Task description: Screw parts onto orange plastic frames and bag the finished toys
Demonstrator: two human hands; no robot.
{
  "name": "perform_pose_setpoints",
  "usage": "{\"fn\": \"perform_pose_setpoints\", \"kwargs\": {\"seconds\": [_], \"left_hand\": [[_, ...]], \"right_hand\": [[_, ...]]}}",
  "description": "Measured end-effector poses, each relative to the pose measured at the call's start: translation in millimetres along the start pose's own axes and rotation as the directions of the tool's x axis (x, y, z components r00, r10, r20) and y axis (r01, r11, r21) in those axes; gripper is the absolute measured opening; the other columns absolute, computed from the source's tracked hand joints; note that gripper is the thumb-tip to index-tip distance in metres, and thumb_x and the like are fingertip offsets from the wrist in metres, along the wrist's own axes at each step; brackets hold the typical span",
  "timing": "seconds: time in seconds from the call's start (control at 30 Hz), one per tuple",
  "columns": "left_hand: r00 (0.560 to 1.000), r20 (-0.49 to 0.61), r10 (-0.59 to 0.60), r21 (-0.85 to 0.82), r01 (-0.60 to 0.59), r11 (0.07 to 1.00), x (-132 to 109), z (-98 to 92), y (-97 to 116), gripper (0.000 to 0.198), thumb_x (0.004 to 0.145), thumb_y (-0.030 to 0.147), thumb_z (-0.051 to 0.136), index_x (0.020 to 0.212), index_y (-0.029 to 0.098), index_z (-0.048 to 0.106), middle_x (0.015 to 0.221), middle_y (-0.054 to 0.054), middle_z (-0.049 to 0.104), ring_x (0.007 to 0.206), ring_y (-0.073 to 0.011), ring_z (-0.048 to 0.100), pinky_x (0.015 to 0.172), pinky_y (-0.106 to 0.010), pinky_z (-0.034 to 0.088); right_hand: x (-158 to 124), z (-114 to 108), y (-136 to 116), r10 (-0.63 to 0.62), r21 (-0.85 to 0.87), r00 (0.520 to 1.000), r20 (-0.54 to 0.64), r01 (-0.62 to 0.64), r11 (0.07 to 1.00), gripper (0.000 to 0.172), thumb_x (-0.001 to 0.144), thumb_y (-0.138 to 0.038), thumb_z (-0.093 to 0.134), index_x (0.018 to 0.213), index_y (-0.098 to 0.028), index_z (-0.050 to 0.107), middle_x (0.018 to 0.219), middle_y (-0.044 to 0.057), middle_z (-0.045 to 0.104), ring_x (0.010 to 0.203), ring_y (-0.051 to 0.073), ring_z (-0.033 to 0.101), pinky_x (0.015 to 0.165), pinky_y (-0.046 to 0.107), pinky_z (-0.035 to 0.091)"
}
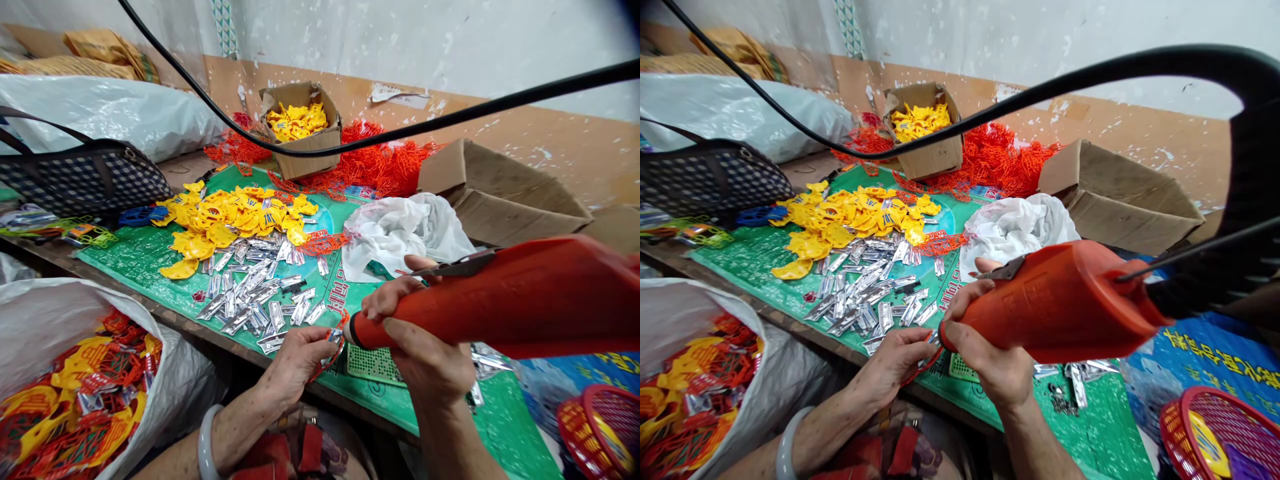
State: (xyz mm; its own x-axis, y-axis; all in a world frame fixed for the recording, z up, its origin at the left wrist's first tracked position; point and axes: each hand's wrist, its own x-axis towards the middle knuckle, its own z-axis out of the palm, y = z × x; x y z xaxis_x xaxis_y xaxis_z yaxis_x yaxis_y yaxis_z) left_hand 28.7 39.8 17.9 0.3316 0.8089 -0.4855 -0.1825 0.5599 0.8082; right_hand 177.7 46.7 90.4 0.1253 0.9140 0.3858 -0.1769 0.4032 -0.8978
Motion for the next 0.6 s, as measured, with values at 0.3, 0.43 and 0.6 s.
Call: {"fn": "perform_pose_setpoints", "kwargs": {"seconds": [0.3,0.43,0.6], "left_hand": [[1.000,-0.001,-0.009,-0.047,0.009,0.999,0,1.1,-2,0.018,0.060,0.030,0.075,0.066,0.014,0.073,0.055,0.000,0.059,0.051,-0.0128,0.048,0.052,-0.026,0.032],[1.000,-0.004,-0.024,-0.094,0.023,0.995,1,4.4,-4,0.021,0.057,0.030,0.077,0.070,0.014,0.075,0.060,-0.002,0.065,0.054,-0.0147,0.054,0.057,-0.027,0.039],[0.999,-0.010,-0.034,-0.110,0.033,0.993,0,6.9,-4,0.019,0.056,0.028,0.076,0.069,0.014,0.074,0.060,-0.002,0.066,0.055,-0.0156,0.056,0.057,-0.028,0.041]], "right_hand": [[-5,2,1,0.004,-0.053,1.000,-0.015,-0.004,0.999,0.061,0.070,-0.020,0.071,0.124,-0.034,0.046,0.073,-0.004,0.058,0.066,0.019,0.060,0.074,0.042,0.053],[-10,3,2,0.030,-0.072,1.000,-0.008,-0.030,0.997,0.046,0.071,-0.020,0.070,0.112,-0.029,0.052,0.075,-0.003,0.059,0.070,0.019,0.060,0.077,0.040,0.051],[-11,-1,5,0.040,-0.054,0.999,0.002,-0.040,0.998,0.039,0.071,-0.018,0.070,0.106,-0.027,0.055,0.076,-0.003,0.060,0.072,0.018,0.059,0.079,0.039,0.051]]}}
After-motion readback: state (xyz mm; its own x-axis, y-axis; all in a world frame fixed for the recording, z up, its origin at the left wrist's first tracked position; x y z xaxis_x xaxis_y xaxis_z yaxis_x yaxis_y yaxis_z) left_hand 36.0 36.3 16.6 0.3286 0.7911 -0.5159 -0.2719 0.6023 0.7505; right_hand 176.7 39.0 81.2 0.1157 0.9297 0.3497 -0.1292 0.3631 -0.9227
